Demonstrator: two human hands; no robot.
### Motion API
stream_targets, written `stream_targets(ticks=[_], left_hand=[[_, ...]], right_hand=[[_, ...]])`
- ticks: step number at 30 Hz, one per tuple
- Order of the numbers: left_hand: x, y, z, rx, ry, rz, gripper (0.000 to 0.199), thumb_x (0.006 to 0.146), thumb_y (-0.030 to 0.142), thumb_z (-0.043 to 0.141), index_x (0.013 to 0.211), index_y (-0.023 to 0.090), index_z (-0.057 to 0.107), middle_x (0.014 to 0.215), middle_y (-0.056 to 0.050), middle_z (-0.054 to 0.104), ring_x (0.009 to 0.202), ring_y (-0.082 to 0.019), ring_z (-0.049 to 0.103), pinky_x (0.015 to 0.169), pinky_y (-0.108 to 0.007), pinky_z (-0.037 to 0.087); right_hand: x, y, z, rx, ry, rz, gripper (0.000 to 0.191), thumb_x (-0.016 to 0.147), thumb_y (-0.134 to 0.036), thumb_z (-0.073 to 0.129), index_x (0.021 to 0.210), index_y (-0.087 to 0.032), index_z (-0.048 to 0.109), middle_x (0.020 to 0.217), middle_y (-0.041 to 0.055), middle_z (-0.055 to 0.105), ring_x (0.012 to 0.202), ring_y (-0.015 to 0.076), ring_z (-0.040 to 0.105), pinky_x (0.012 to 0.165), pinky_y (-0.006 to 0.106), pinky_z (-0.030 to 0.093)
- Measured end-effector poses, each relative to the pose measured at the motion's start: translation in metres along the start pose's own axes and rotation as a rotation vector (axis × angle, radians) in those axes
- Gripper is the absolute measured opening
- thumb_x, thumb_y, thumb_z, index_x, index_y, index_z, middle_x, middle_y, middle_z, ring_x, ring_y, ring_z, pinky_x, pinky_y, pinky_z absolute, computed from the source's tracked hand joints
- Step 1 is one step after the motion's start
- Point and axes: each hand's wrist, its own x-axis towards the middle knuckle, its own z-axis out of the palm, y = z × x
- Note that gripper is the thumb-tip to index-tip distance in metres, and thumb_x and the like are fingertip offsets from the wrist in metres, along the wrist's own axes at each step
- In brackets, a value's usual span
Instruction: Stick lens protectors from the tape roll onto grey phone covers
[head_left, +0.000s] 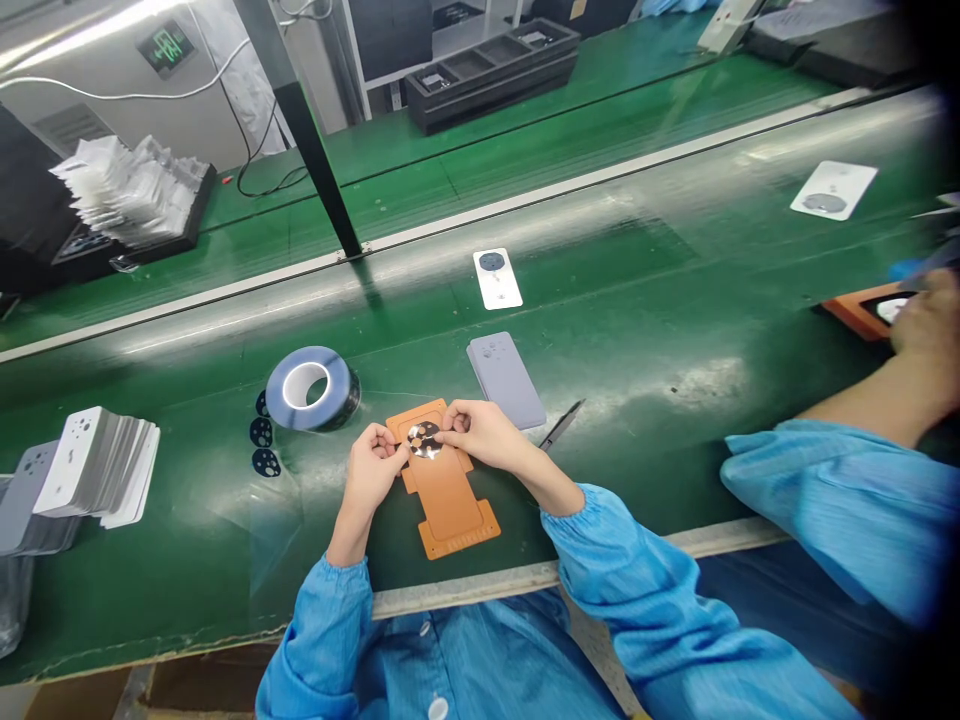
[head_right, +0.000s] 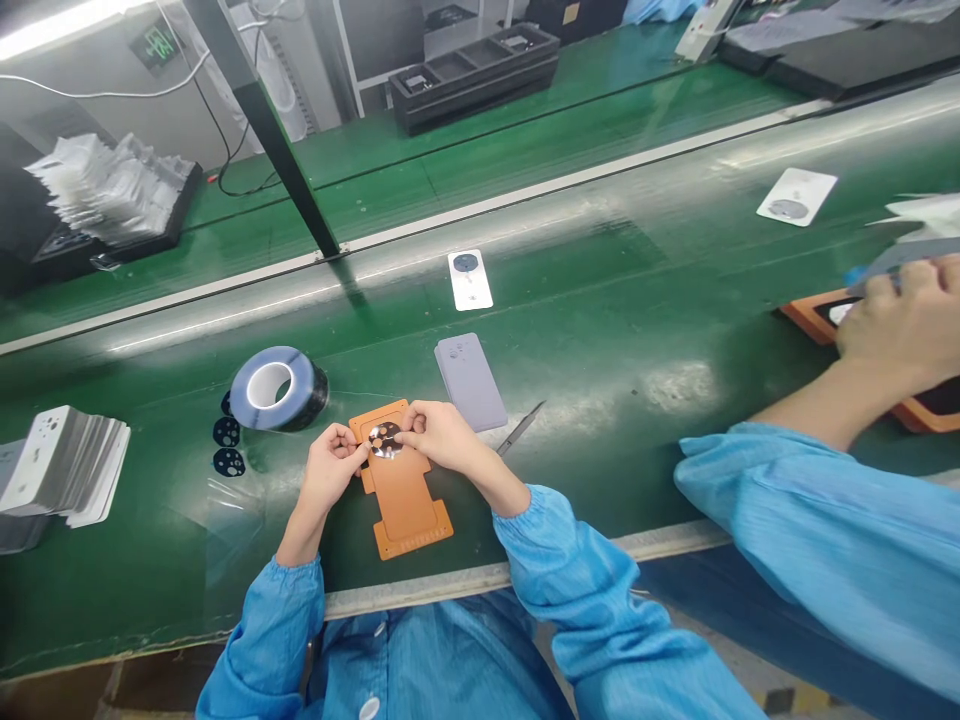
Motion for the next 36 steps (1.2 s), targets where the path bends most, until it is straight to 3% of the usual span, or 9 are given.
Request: stream_targets(ticks=[5,9,16,19,22,25,27,32,36], left_hand=[[0.0,0.001,0.0,-0.013,0.004,-0.009,0.033,0.068,0.032,0.078,0.073,0.02,0.048,0.057,0.008,0.049,0.043,-0.007,0.05,0.042,-0.018,0.042],[0.001,0.0,-0.001,-0.036,-0.01,-0.003,0.035,0.067,0.033,0.08,0.073,0.02,0.048,0.057,0.008,0.051,0.041,-0.006,0.051,0.041,-0.017,0.042],[0.0,0.003,-0.003,-0.044,-0.036,-0.022,0.036,0.067,0.034,0.08,0.073,0.02,0.048,0.058,0.007,0.052,0.042,-0.007,0.054,0.039,-0.016,0.039],[0.001,0.001,-0.003,-0.054,-0.049,-0.019,0.035,0.068,0.034,0.079,0.073,0.02,0.047,0.059,0.007,0.051,0.041,-0.007,0.053,0.039,-0.016,0.038],[0.001,-0.003,-0.002,-0.056,-0.054,0.008,0.034,0.069,0.034,0.077,0.073,0.021,0.046,0.06,0.008,0.049,0.042,-0.007,0.05,0.041,-0.017,0.038],[0.0,-0.008,0.0,-0.008,-0.004,0.068,0.029,0.069,0.03,0.075,0.073,0.021,0.047,0.061,0.008,0.048,0.046,-0.007,0.048,0.045,-0.017,0.037],[-0.001,-0.011,0.002,0.06,0.06,0.121,0.024,0.069,0.028,0.073,0.072,0.02,0.05,0.061,0.008,0.047,0.051,-0.007,0.046,0.05,-0.018,0.036],[-0.007,-0.016,0.005,0.099,0.138,0.209,0.017,0.069,0.027,0.07,0.073,0.021,0.055,0.06,0.008,0.049,0.054,-0.009,0.045,0.056,-0.02,0.035],[-0.012,-0.017,0.006,0.031,0.157,0.226,0.013,0.069,0.026,0.068,0.072,0.021,0.056,0.059,0.008,0.049,0.054,-0.01,0.045,0.057,-0.02,0.036]], right_hand=[[0.0,0.0,-0.009,0.064,-0.022,0.077,0.01,0.078,-0.024,0.073,0.074,-0.019,0.065,0.062,-0.0029,0.067,0.059,0.0133,0.062,0.058,0.024,0.043],[0.001,0.001,-0.007,0.058,0.025,0.064,0.013,0.077,-0.026,0.075,0.075,-0.02,0.064,0.065,-0.0013,0.069,0.059,0.014,0.064,0.057,0.024,0.045],[0.001,0.004,-0.008,0.101,-0.022,0.055,0.006,0.074,-0.014,0.068,0.075,-0.018,0.064,0.066,-0.0009,0.068,0.061,0.0136,0.065,0.058,0.023,0.047],[0.006,0.006,-0.028,0.01,0.059,0.015,0.005,0.078,-0.017,0.064,0.082,-0.019,0.067,0.068,-0.0011,0.068,0.063,0.0148,0.065,0.062,0.025,0.049],[0.024,0.011,-0.068,-0.299,0.18,-0.075,0.022,0.082,-0.021,0.066,0.104,-0.019,0.071,0.095,0.0069,0.073,0.091,0.0226,0.069,0.084,0.034,0.052],[0.052,0.019,-0.111,-0.619,0.114,0.016,0.057,0.077,-0.021,0.077,0.132,-0.017,0.064,0.136,0.0208,0.059,0.129,0.0379,0.053,0.106,0.047,0.043],[0.069,0.024,-0.129,-0.686,0.053,0.08,0.074,0.067,-0.018,0.085,0.138,-0.015,0.061,0.143,0.0251,0.052,0.134,0.0433,0.048,0.109,0.05,0.041],[0.081,0.026,-0.136,-0.707,-0.018,0.067,0.073,0.06,-0.017,0.09,0.13,-0.018,0.068,0.138,0.0192,0.06,0.123,0.0348,0.061,0.105,0.041,0.048],[0.068,0.014,-0.133,-0.693,0.05,-0.009,0.056,0.069,-0.016,0.083,0.123,-0.016,0.069,0.131,0.0163,0.065,0.119,0.0298,0.064,0.104,0.04,0.049]])
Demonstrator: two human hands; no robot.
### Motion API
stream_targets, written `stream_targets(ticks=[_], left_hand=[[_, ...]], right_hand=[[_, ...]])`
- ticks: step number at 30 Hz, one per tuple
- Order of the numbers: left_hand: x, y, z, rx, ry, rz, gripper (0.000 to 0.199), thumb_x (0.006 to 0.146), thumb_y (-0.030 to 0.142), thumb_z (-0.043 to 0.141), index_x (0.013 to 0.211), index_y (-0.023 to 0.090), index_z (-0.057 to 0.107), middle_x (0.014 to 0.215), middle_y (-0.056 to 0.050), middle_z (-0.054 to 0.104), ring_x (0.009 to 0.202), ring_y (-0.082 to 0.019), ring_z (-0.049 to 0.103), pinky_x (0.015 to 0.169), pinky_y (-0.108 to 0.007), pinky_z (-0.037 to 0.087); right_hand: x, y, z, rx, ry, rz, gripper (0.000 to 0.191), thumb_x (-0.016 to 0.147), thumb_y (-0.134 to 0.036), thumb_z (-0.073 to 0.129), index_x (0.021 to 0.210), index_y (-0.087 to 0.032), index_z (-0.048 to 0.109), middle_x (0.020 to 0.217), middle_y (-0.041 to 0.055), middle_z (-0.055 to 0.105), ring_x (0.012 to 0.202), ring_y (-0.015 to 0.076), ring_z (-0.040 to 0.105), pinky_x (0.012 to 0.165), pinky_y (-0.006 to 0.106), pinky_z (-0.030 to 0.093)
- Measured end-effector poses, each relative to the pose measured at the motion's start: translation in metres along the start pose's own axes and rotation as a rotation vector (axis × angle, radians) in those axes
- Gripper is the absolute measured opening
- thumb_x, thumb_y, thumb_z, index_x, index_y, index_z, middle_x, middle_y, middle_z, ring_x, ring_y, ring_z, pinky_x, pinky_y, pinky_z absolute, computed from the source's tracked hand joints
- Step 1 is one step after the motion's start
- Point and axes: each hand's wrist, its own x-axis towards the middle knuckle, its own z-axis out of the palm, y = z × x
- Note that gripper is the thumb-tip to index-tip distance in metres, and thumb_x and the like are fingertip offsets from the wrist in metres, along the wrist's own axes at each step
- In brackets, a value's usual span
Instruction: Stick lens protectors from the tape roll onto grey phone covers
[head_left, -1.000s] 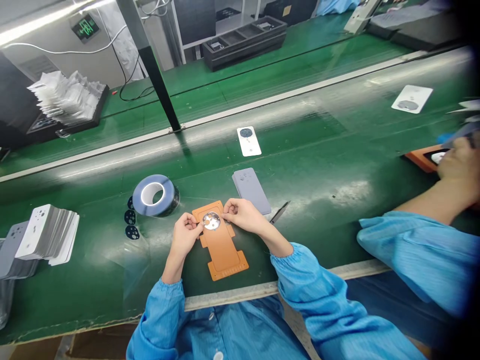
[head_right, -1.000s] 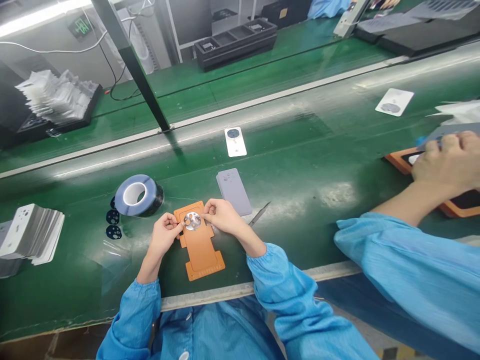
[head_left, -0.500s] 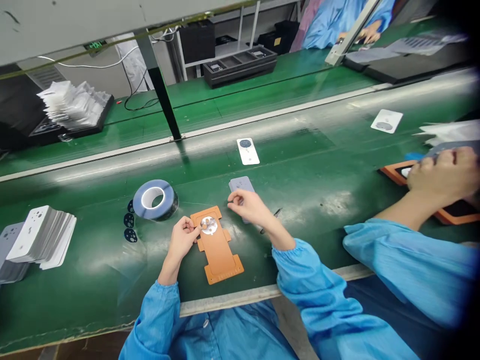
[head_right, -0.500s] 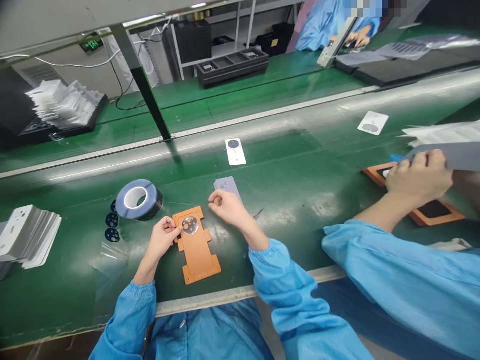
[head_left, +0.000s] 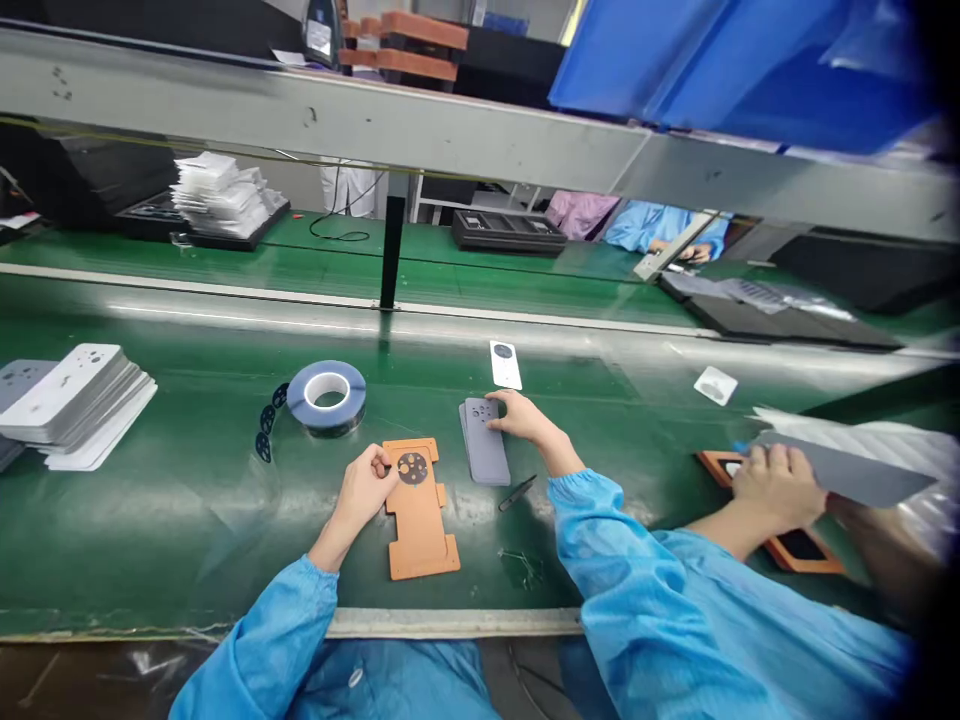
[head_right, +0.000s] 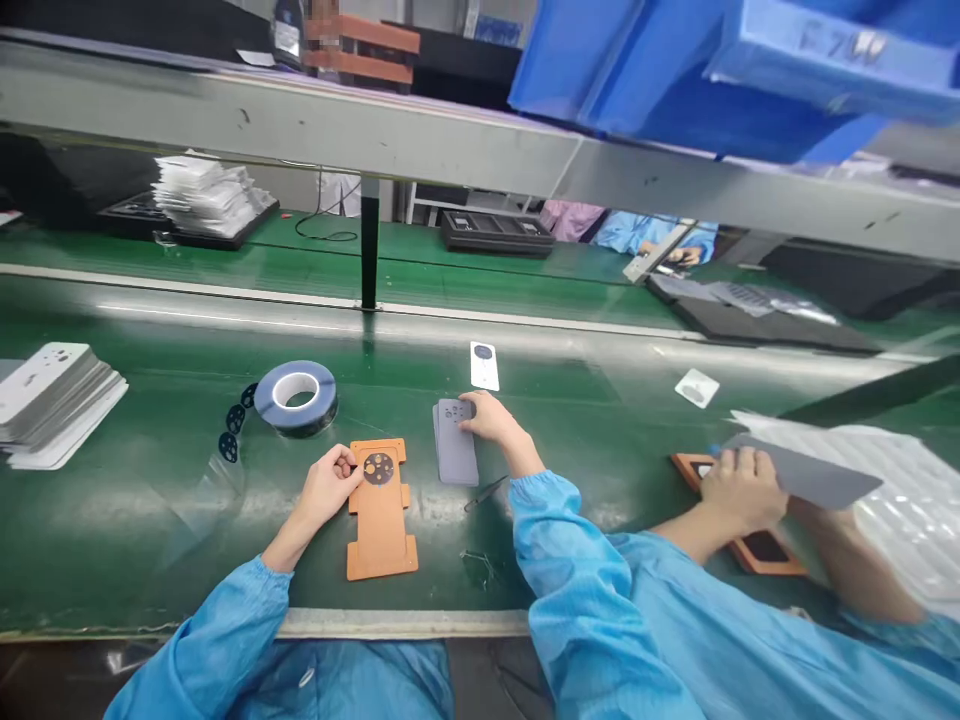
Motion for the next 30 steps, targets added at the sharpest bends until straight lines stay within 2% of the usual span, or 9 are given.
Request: stream_targets(ticks=[4,9,12,14,17,19,22,27,30], left_hand=[[-0.002,0.001,-0.002,-0.077,-0.006,0.005,0.007,0.068,0.021,0.065,0.071,0.021,0.059,0.058,0.007,0.053,0.053,-0.011,0.047,0.055,-0.021,0.035],[-0.006,0.001,-0.005,-0.122,-0.004,-0.007,0.008,0.067,0.016,0.064,0.073,0.02,0.062,0.062,0.005,0.06,0.056,-0.012,0.054,0.058,-0.022,0.041],[-0.018,0.003,-0.01,-0.128,0.02,-0.019,0.01,0.076,0.022,0.065,0.086,0.02,0.066,0.079,-0.002,0.069,0.069,-0.016,0.063,0.065,-0.025,0.048],[-0.029,0.005,-0.015,-0.14,0.022,-0.003,0.02,0.087,0.031,0.06,0.102,0.02,0.067,0.101,-0.008,0.072,0.089,-0.02,0.069,0.072,-0.029,0.052],[-0.048,0.004,-0.019,-0.079,-0.013,0.064,0.047,0.091,0.043,0.061,0.131,0.02,0.06,0.137,-0.016,0.061,0.127,-0.028,0.059,0.099,-0.041,0.051],[-0.058,0.0,-0.018,0.032,-0.074,0.094,0.073,0.084,0.049,0.07,0.146,0.018,0.047,0.153,-0.019,0.047,0.144,-0.034,0.043,0.116,-0.05,0.038],[-0.067,-0.01,-0.011,0.183,-0.181,0.129,0.096,0.081,0.051,0.074,0.158,0.017,0.028,0.164,-0.021,0.031,0.153,-0.038,0.026,0.123,-0.056,0.027],[-0.066,-0.013,-0.006,0.352,-0.255,0.229,0.096,0.088,0.044,0.065,0.162,0.017,0.011,0.169,-0.018,0.016,0.157,-0.033,0.014,0.125,-0.053,0.025],[-0.062,-0.004,-0.008,0.462,-0.313,0.282,0.095,0.086,0.039,0.063,0.163,0.016,0.012,0.171,-0.014,0.008,0.158,-0.031,0.005,0.126,-0.052,0.022]], right_hand=[[-0.022,-0.018,-0.026,0.077,0.097,-0.025,0.031,0.088,-0.024,0.066,0.117,-0.014,0.068,0.112,0.0146,0.073,0.103,0.026,0.071,0.094,0.04,0.055],[-0.062,-0.072,-0.051,0.58,0.13,-0.142,0.038,0.087,-0.039,0.071,0.12,-0.02,0.07,0.108,0.0102,0.076,0.092,0.0249,0.073,0.082,0.037,0.06],[-0.082,-0.11,-0.033,0.678,-0.024,-0.162,0.036,0.087,-0.038,0.071,0.119,-0.022,0.072,0.115,0.0093,0.075,0.095,0.0252,0.074,0.084,0.038,0.06],[-0.088,-0.127,-0.011,0.711,-0.131,-0.164,0.033,0.089,-0.037,0.069,0.118,-0.022,0.071,0.116,0.009,0.075,0.094,0.0246,0.074,0.084,0.038,0.061],[-0.087,-0.135,0.022,0.707,-0.224,-0.158,0.031,0.09,-0.036,0.066,0.117,-0.02,0.068,0.113,0.0093,0.075,0.089,0.0232,0.075,0.082,0.038,0.061],[-0.085,-0.133,0.036,0.684,-0.22,-0.168,0.029,0.09,-0.034,0.065,0.116,-0.02,0.067,0.116,0.0096,0.074,0.092,0.0226,0.075,0.083,0.037,0.061],[-0.082,-0.127,0.049,0.577,-0.145,-0.214,0.027,0.09,-0.03,0.063,0.116,-0.021,0.067,0.119,0.0091,0.072,0.1,0.0227,0.072,0.089,0.038,0.06],[-0.081,-0.123,0.068,0.18,-0.058,-0.381,0.041,0.091,-0.021,0.057,0.132,-0.018,0.061,0.133,0.0147,0.064,0.122,0.0271,0.061,0.104,0.046,0.051],[-0.089,-0.124,0.084,-0.088,-0.083,-0.44,0.047,0.098,-0.02,0.043,0.144,-0.016,0.053,0.156,0.0174,0.046,0.145,0.0317,0.042,0.118,0.056,0.036]])
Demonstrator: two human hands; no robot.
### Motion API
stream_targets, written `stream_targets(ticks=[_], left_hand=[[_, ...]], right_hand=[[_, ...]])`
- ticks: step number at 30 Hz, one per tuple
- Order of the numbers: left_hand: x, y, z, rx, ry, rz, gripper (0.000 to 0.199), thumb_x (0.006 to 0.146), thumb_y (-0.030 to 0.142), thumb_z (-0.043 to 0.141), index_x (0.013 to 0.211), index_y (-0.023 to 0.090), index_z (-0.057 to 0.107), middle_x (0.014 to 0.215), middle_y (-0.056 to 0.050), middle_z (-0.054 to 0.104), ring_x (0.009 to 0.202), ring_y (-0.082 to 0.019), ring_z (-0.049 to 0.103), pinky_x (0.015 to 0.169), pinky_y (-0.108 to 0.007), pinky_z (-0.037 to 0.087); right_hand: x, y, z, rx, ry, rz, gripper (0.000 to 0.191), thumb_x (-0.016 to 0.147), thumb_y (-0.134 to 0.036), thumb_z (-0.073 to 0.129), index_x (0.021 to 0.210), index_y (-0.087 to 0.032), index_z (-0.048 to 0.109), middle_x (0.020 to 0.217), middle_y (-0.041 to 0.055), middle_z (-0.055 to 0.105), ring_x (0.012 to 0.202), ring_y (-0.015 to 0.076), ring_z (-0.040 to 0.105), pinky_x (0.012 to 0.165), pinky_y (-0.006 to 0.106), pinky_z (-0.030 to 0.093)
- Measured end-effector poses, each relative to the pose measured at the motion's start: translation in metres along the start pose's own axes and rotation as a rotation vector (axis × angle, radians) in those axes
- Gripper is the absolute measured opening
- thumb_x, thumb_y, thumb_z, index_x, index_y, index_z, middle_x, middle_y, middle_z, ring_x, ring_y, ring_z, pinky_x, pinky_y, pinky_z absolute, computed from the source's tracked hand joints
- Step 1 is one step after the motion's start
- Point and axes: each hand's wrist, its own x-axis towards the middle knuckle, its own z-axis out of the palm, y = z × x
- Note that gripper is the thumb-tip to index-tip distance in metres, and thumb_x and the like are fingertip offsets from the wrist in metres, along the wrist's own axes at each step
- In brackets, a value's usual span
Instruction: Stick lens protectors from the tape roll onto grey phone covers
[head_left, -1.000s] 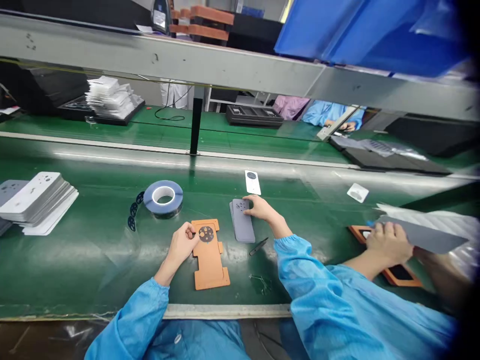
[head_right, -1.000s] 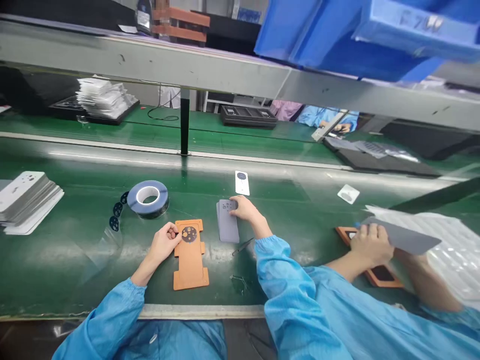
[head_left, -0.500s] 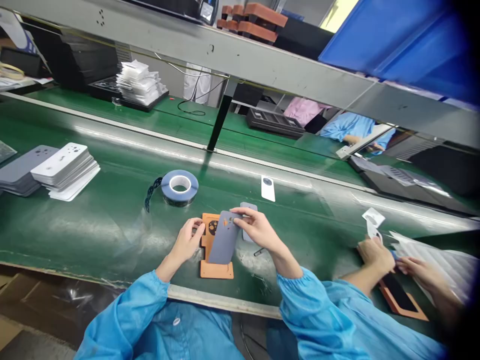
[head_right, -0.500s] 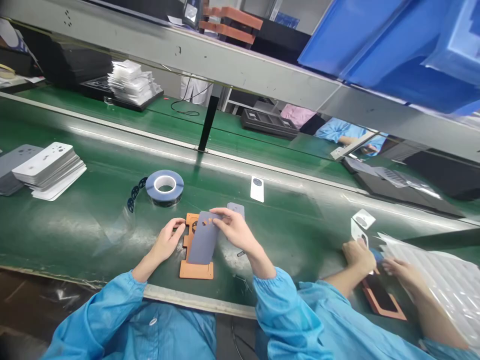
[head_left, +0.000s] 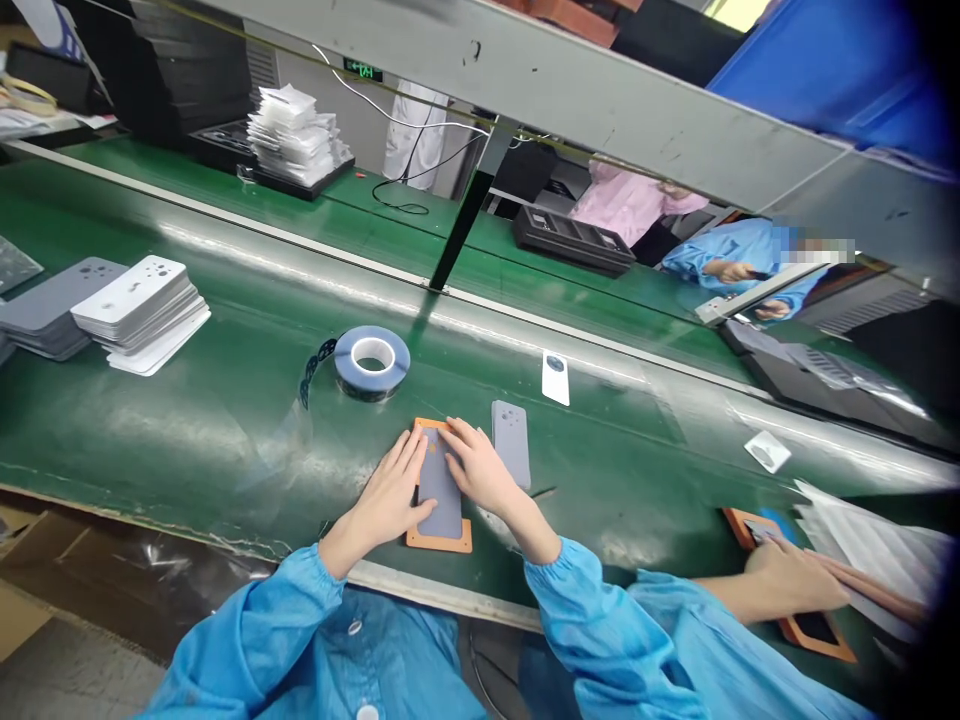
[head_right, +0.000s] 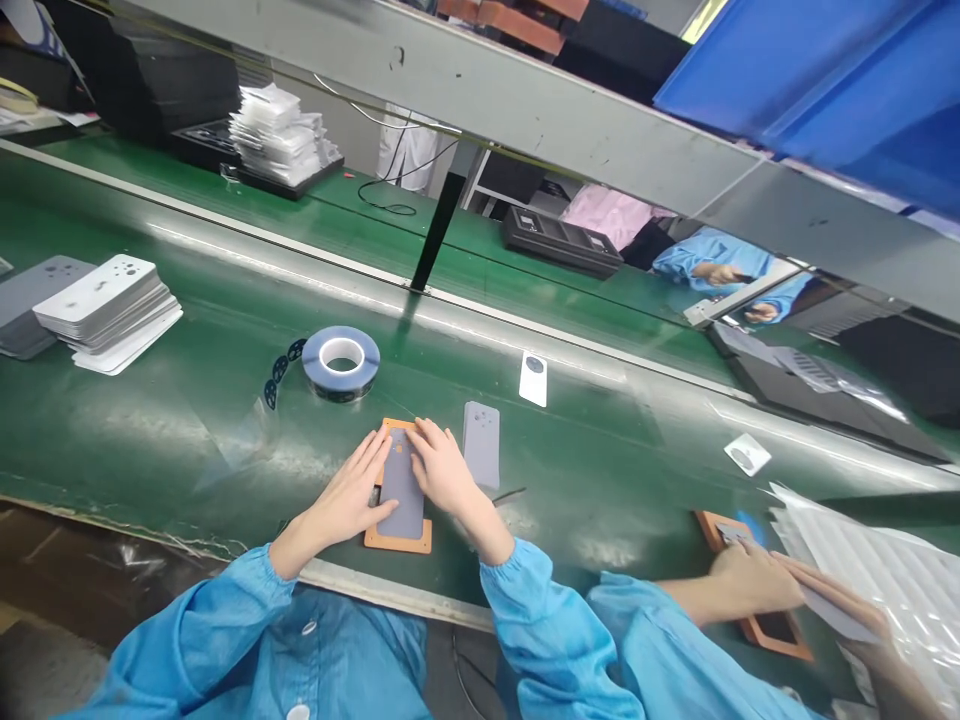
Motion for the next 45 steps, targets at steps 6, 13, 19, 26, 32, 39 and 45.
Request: stream_targets(ticks=[6,13,19,26,32,39,45], left_hand=[[0.007,0.011,-0.002,0.152,-0.027,0.008,0.094,0.078,0.03,0.057,0.162,0.016,0.018,0.171,-0.009,0.016,0.158,-0.034,0.006,0.125,-0.058,0.013],[0.014,0.016,-0.004,0.167,0.042,0.023,0.085,0.077,0.026,0.056,0.158,0.014,0.032,0.166,-0.013,0.031,0.156,-0.036,0.013,0.124,-0.061,0.014],[-0.002,0.017,0.001,0.005,0.132,-0.047,0.062,0.089,0.024,0.052,0.15,0.015,0.043,0.163,-0.014,0.036,0.153,-0.033,0.026,0.121,-0.057,0.029],[-0.019,0.029,-0.004,-0.404,0.322,-0.24,0.039,0.096,0.037,0.054,0.13,0.019,0.059,0.131,-0.014,0.064,0.116,-0.026,0.062,0.098,-0.042,0.051],[-0.017,0.023,-0.017,-0.887,0.311,-0.461,0.051,0.1,0.054,0.041,0.134,0.018,0.055,0.124,-0.014,0.068,0.097,-0.021,0.066,0.075,-0.032,0.051],[-0.016,0.01,-0.019,-1.16,0.291,-0.59,0.069,0.088,0.067,0.056,0.133,0.016,0.052,0.113,-0.014,0.072,0.082,-0.021,0.07,0.063,-0.028,0.051],[-0.015,0.005,-0.015,-1.31,0.356,-0.614,0.061,0.088,0.07,0.055,0.105,0.013,0.068,0.095,-0.011,0.076,0.086,-0.026,0.072,0.078,-0.036,0.055]], right_hand=[[-0.025,-0.015,0.03,-0.196,-0.052,-0.014,0.058,0.104,-0.025,0.031,0.161,-0.013,0.026,0.167,0.0145,0.025,0.155,0.029,0.023,0.123,0.056,0.026],[-0.025,-0.018,0.033,-0.168,-0.049,0.026,0.059,0.104,-0.025,0.031,0.162,-0.014,0.023,0.168,0.0126,0.022,0.156,0.0278,0.021,0.123,0.057,0.024],[-0.042,-0.028,0.045,-0.043,0.159,0.202,0.053,0.103,-0.031,0.038,0.153,-0.012,0.043,0.165,0.0183,0.029,0.153,0.0333,0.027,0.12,0.061,0.027],[-0.059,-0.042,0.027,0.348,0.276,0.341,0.043,0.097,-0.037,0.053,0.137,-0.022,0.058,0.141,0.0135,0.061,0.133,0.0314,0.055,0.117,0.061,0.034],[-0.062,-0.065,-0.006,0.715,0.311,0.277,0.036,0.098,-0.037,0.055,0.132,-0.024,0.061,0.132,0.0094,0.069,0.126,0.026,0.063,0.109,0.046,0.049],[-0.051,-0.068,-0.001,0.837,0.057,0.193,0.038,0.099,-0.033,0.054,0.135,-0.024,0.062,0.131,0.0079,0.07,0.122,0.0243,0.065,0.11,0.045,0.048],[-0.044,-0.072,0.001,0.653,-0.019,0.186,0.034,0.096,-0.034,0.06,0.128,-0.026,0.066,0.123,0.0083,0.071,0.104,0.0256,0.068,0.097,0.044,0.053]])
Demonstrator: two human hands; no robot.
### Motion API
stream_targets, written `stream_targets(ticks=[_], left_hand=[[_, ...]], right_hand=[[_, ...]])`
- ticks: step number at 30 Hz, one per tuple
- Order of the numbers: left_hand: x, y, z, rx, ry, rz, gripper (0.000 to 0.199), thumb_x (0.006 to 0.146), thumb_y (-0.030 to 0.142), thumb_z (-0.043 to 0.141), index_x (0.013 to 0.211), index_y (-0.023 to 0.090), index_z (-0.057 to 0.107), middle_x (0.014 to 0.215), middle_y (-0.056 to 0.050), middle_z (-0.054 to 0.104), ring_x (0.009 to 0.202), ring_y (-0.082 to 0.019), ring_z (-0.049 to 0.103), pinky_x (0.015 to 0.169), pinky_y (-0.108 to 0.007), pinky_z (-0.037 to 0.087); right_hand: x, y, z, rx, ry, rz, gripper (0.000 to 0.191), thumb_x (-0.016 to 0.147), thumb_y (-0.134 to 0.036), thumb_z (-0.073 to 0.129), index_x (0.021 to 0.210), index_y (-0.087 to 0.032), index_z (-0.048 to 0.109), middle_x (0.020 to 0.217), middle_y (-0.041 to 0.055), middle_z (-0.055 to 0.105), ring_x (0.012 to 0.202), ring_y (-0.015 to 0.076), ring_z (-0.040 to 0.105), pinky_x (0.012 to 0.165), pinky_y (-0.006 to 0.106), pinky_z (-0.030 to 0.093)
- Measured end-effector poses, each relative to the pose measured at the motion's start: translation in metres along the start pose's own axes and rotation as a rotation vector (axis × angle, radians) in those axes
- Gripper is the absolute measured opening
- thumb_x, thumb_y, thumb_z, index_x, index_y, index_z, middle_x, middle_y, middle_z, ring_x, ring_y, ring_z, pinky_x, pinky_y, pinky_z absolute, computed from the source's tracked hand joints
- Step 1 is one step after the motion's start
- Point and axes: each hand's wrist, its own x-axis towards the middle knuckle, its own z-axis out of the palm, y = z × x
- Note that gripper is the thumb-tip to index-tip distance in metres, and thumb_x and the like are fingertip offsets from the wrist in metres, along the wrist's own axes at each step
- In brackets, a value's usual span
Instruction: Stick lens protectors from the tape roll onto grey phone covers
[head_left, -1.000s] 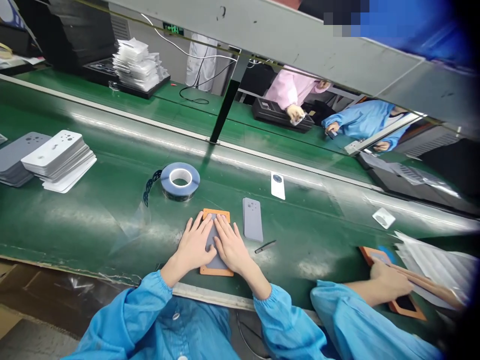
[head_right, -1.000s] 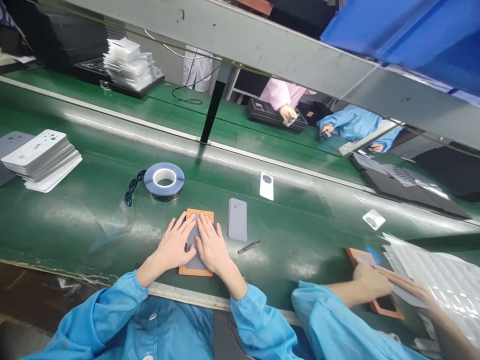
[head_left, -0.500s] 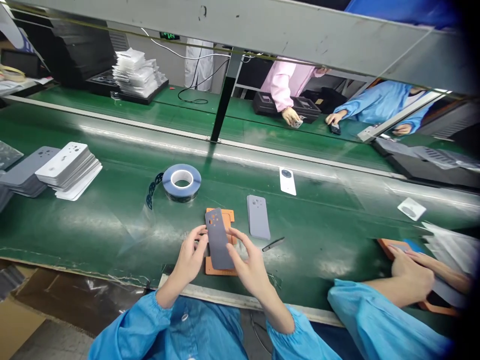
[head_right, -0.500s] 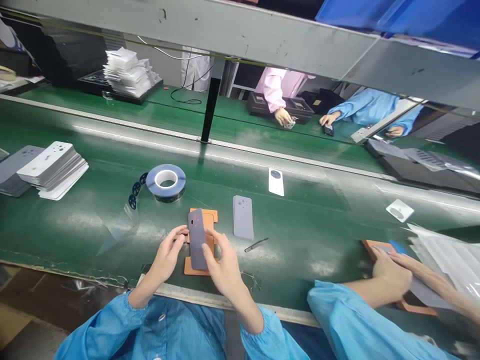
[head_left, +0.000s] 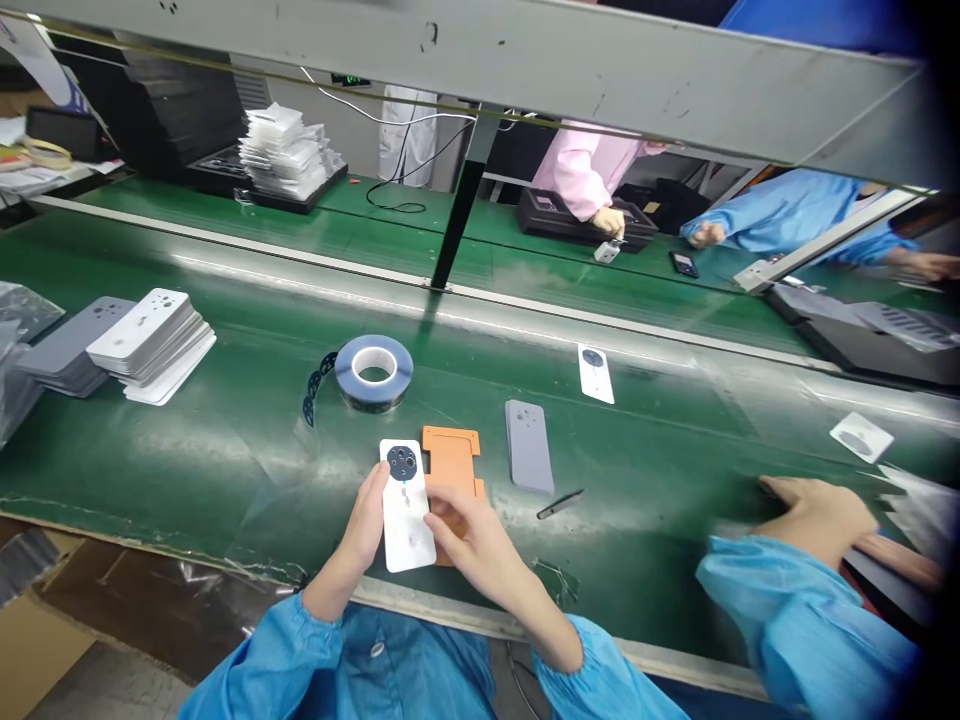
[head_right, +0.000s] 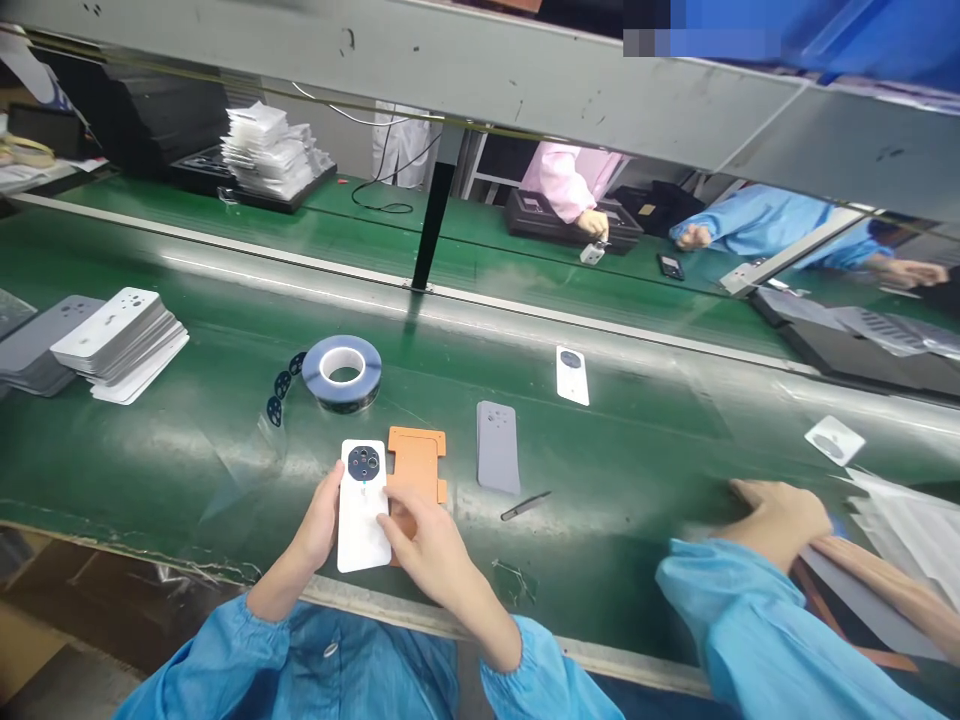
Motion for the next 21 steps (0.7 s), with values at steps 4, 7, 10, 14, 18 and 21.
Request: stream_targets(ticks=[4,7,10,14,18,21], left_hand=[[0.0,0.014,0.005,-0.212,-0.118,-0.095,0.07,0.088,0.07,0.051,0.118,0.009,0.067,0.105,-0.016,0.077,0.097,-0.033,0.072,0.088,-0.046,0.056],[0.002,0.025,0.003,-0.202,-0.116,-0.063,0.072,0.093,0.068,0.043,0.13,0.009,0.059,0.116,-0.019,0.074,0.104,-0.034,0.071,0.09,-0.047,0.056],[0.005,0.032,-0.011,0.056,0.041,0.183,0.07,0.096,0.059,0.047,0.151,0.017,0.036,0.132,-0.018,0.066,0.111,-0.03,0.069,0.09,-0.046,0.056],[0.008,0.047,-0.043,0.606,0.329,0.743,0.065,0.094,0.04,0.06,0.152,0.023,0.035,0.143,-0.017,0.056,0.132,-0.029,0.055,0.106,-0.049,0.049],[0.015,0.065,-0.081,0.952,0.624,0.958,0.063,0.089,0.035,0.065,0.147,0.019,0.044,0.153,-0.019,0.046,0.149,-0.036,0.034,0.121,-0.058,0.031],[0.024,0.071,-0.109,0.94,0.613,0.711,0.064,0.088,0.038,0.062,0.145,0.014,0.046,0.144,-0.021,0.057,0.137,-0.037,0.05,0.112,-0.058,0.041]], right_hand=[[0.004,0.003,0.002,0.161,-0.087,0.096,0.061,0.089,-0.029,0.067,0.147,-0.028,0.048,0.104,0.0045,0.072,0.076,0.0174,0.066,0.072,0.033,0.056],[0.019,0.009,-0.002,0.398,-0.149,0.126,0.065,0.086,-0.028,0.069,0.147,-0.024,0.047,0.086,-0.0004,0.067,0.064,0.0129,0.063,0.06,0.026,0.052],[0.059,0.023,-0.024,0.417,-0.031,0.134,0.055,0.083,-0.035,0.071,0.134,-0.018,0.058,0.079,-0.0002,0.067,0.055,0.0114,0.06,0.051,0.024,0.049],[0.139,0.05,-0.078,0.185,0.35,0.221,0.057,0.08,-0.035,0.069,0.132,-0.013,0.057,0.078,0.0018,0.07,0.054,0.0132,0.06,0.046,0.024,0.048],[0.2,0.068,-0.122,0.033,0.482,0.302,0.052,0.08,-0.024,0.065,0.129,-0.006,0.058,0.075,0.0048,0.07,0.053,0.0134,0.06,0.051,0.026,0.05],[0.216,0.071,-0.137,-0.1,0.518,0.35,0.044,0.077,-0.02,0.066,0.118,-0.005,0.065,0.072,0.0062,0.071,0.055,0.0164,0.063,0.06,0.03,0.053]])
